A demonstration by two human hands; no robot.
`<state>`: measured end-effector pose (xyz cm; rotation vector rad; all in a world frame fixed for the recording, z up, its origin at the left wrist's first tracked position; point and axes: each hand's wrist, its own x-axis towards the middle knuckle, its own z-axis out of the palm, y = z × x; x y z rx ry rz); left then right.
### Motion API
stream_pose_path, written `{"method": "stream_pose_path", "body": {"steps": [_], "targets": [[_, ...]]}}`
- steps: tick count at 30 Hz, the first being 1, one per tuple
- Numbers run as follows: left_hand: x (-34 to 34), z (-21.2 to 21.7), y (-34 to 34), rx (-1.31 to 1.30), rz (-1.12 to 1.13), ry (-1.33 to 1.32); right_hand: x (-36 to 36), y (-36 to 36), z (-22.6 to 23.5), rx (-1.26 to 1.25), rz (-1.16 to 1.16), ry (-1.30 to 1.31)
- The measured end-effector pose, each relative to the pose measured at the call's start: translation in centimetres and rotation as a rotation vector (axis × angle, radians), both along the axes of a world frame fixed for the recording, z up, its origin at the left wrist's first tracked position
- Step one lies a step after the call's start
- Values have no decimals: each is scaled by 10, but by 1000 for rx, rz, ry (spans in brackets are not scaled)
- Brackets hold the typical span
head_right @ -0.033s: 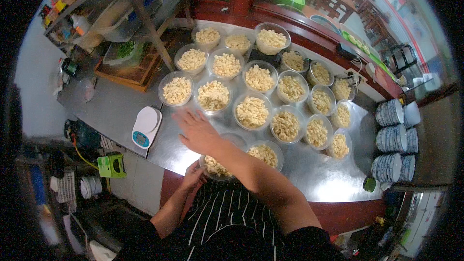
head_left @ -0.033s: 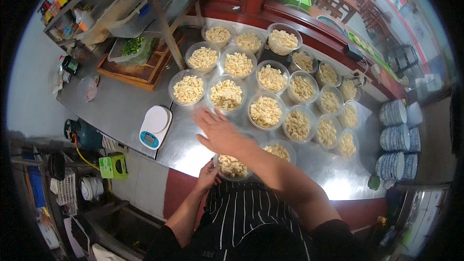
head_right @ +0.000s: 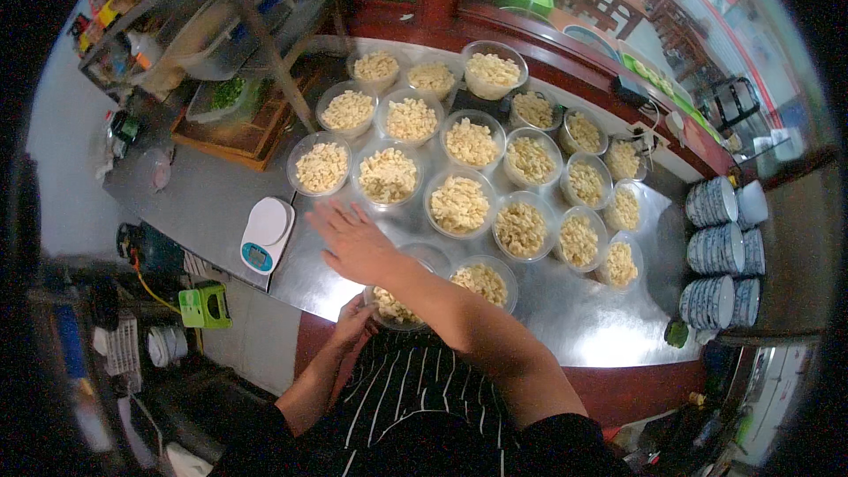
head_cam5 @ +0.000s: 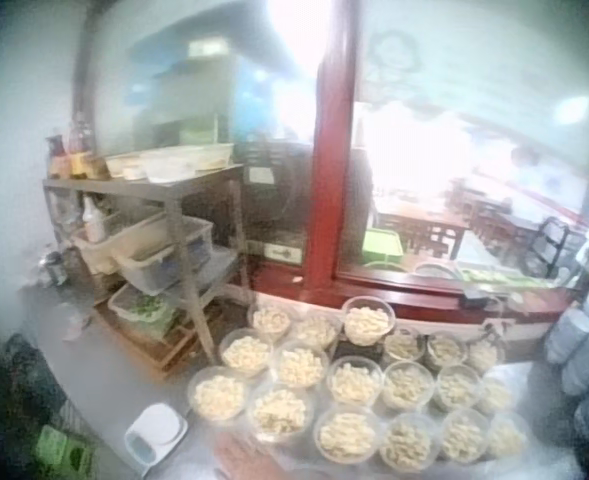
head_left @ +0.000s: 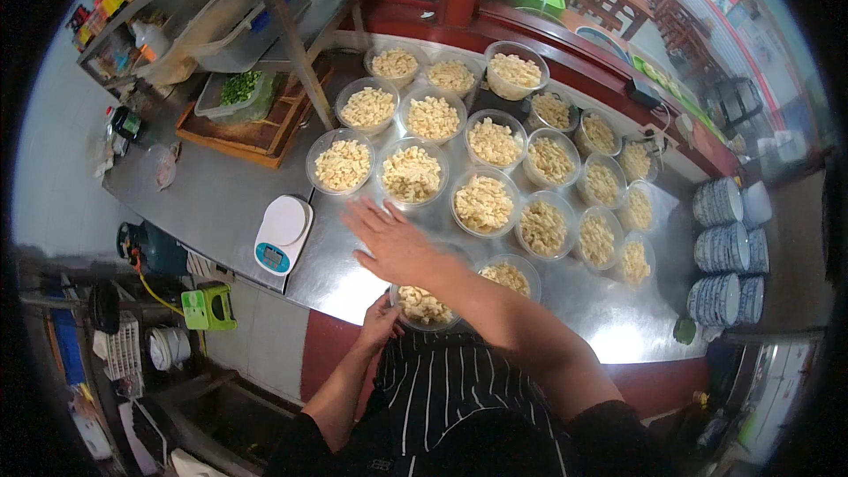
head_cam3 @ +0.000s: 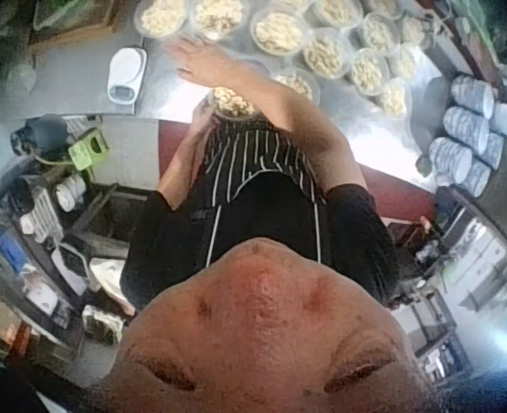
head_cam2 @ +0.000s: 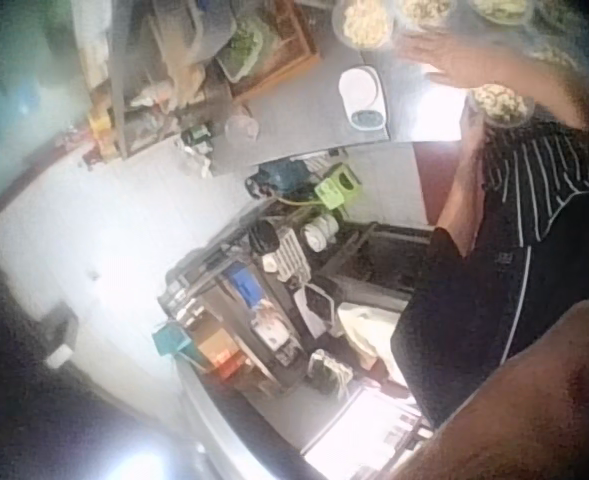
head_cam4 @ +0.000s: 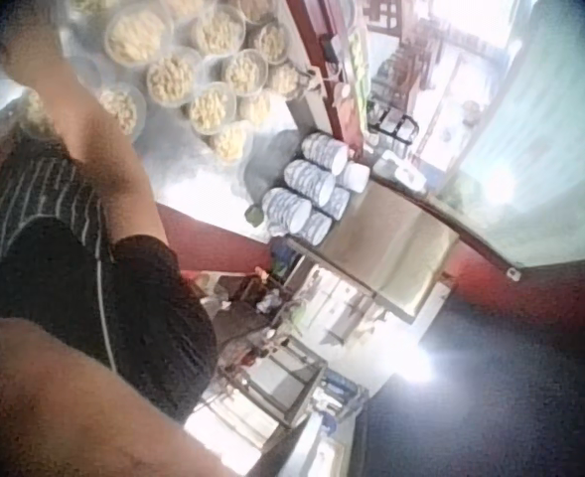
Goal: The person portions chopped items from a large metal bowl into small plastic containers using a plastic cup as a scoop, then checks the weight of the containers on a digital scale and organizes them on a stainless steel counter.
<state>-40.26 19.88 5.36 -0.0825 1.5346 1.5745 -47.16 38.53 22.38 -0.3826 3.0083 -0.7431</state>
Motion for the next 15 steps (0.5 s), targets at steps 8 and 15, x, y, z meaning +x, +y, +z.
{"method": "stream_pose_path", "body": {"steps": [8, 15], "targets": [[-3, 23, 21, -15, 80, -20, 99, 59, -41, -211, -310, -99], [-14, 30, 25, -85, 5, 36, 273, 150, -108, -129, -1078, 40]]}}
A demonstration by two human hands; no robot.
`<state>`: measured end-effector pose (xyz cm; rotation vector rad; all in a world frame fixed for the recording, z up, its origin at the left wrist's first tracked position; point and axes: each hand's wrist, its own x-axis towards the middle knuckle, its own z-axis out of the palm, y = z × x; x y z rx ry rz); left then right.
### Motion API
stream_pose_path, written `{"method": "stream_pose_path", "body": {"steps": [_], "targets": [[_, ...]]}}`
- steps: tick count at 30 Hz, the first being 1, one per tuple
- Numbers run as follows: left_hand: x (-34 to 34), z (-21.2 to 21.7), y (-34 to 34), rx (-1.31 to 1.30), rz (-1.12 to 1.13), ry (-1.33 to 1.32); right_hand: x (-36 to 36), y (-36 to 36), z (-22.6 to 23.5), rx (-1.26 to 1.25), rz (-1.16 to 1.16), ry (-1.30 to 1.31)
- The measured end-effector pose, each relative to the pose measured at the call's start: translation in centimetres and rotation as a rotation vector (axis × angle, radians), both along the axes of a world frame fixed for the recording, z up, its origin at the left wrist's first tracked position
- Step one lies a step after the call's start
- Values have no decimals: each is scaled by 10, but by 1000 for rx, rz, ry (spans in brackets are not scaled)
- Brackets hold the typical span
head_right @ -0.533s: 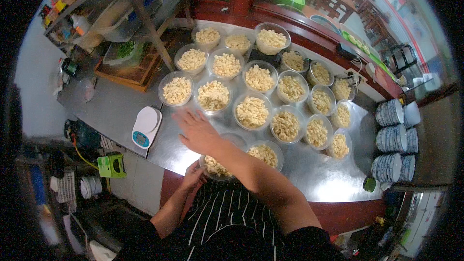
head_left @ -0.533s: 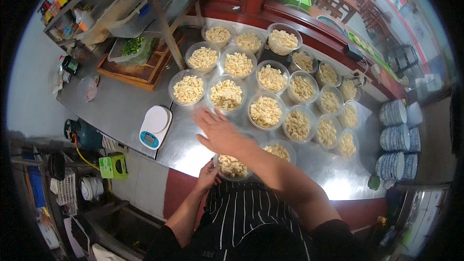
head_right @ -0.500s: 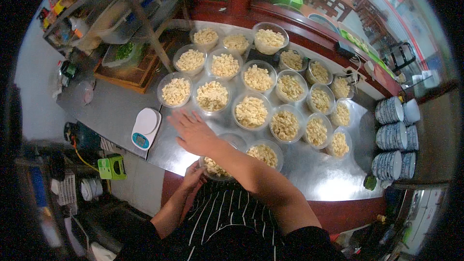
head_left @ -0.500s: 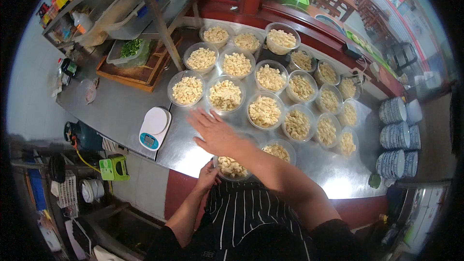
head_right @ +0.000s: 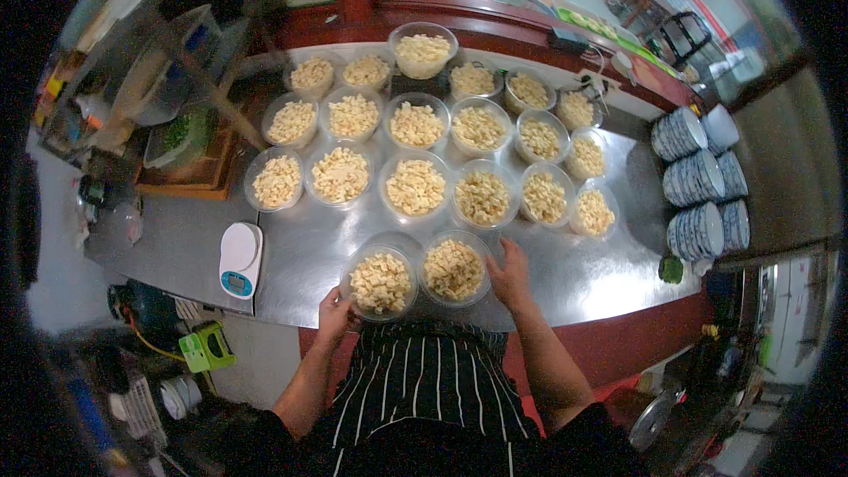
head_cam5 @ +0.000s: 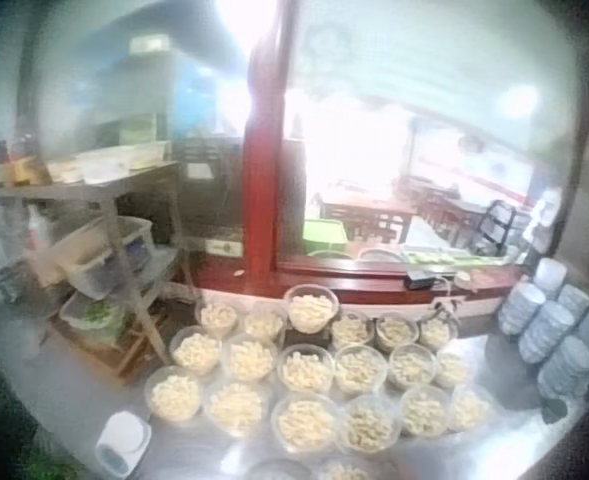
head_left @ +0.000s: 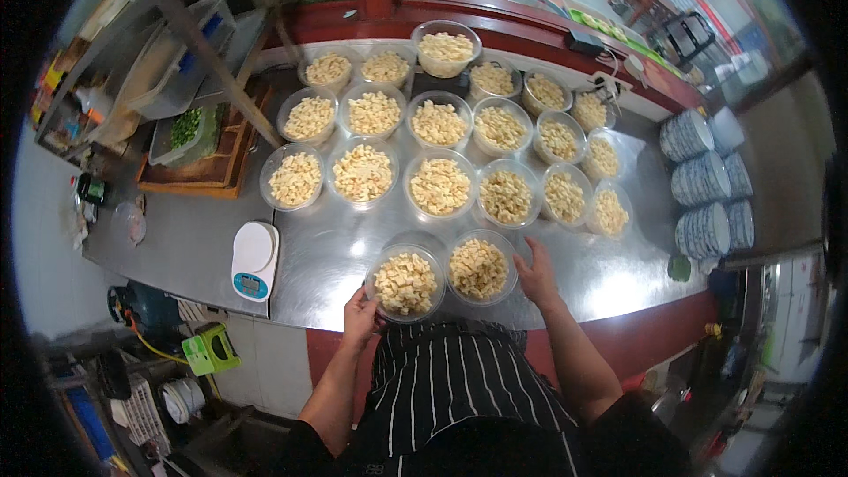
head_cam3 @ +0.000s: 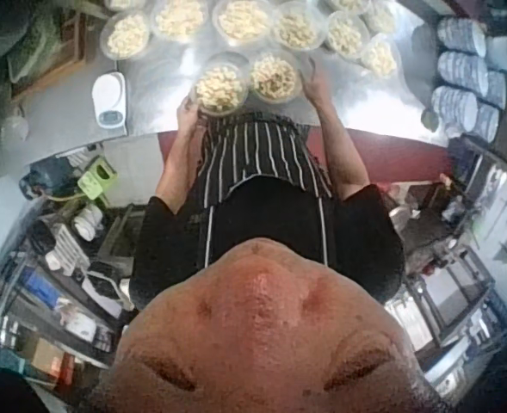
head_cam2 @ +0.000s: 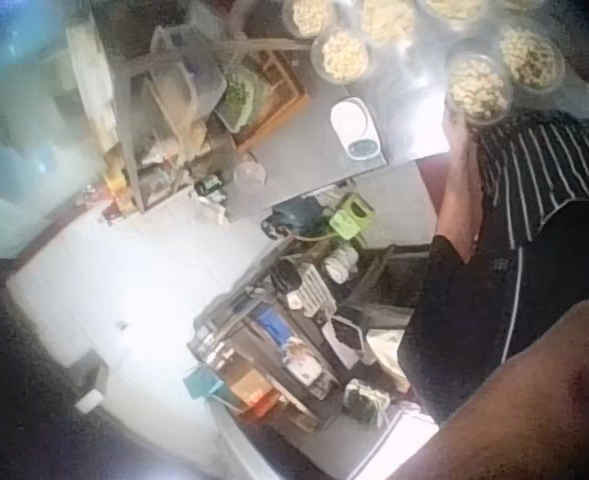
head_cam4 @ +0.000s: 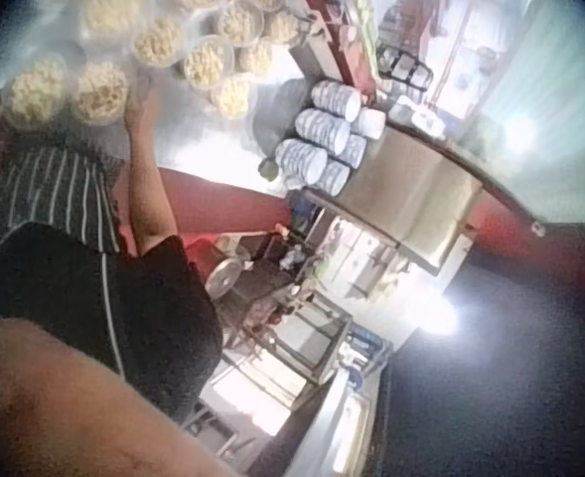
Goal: The person portions chopped items from a large metal bowl into small plastic containers using a plastic cup as a scoop, then checks the weight of the containers on a digital scale and organizes them on a stainless steel counter.
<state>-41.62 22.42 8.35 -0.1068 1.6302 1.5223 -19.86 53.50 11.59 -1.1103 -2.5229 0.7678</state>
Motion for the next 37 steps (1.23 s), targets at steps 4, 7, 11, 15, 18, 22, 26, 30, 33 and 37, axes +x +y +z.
{"method": "stream_pose_path", "body": {"steps": [4, 7, 11, 15, 18, 22, 26, 30, 33, 37], "targets": [[-6, -8, 8, 14, -16, 61, 31, -24, -19, -762, -271, 34], [-8, -13, 17, 48, -48, 115, 24, -47, -17, -1044, -392, 249], [-7, -6, 41, 84, -89, 157, 39, -56, -26, -931, -493, 371], [-2, -20, 63, 50, -20, 79, 52, -55, -20, -1011, -592, 357], [5, -53, 56, 160, 15, -93, 58, -59, -29, -999, -628, 427], [33, -75, 36, 80, -376, 542, 97, -81, -26, -1106, -703, 497], [69, -100, -8, 118, -657, 633, 177, -115, -78, -836, -361, 28], [135, -43, -12, -166, -733, 342, 290, -176, -133, -695, -181, -313], [164, -63, -45, -533, -713, 296, 388, -223, -199, -856, -120, -488], [252, -94, -81, -780, -523, 21, 513, -259, -222, -794, -230, 103]]}}
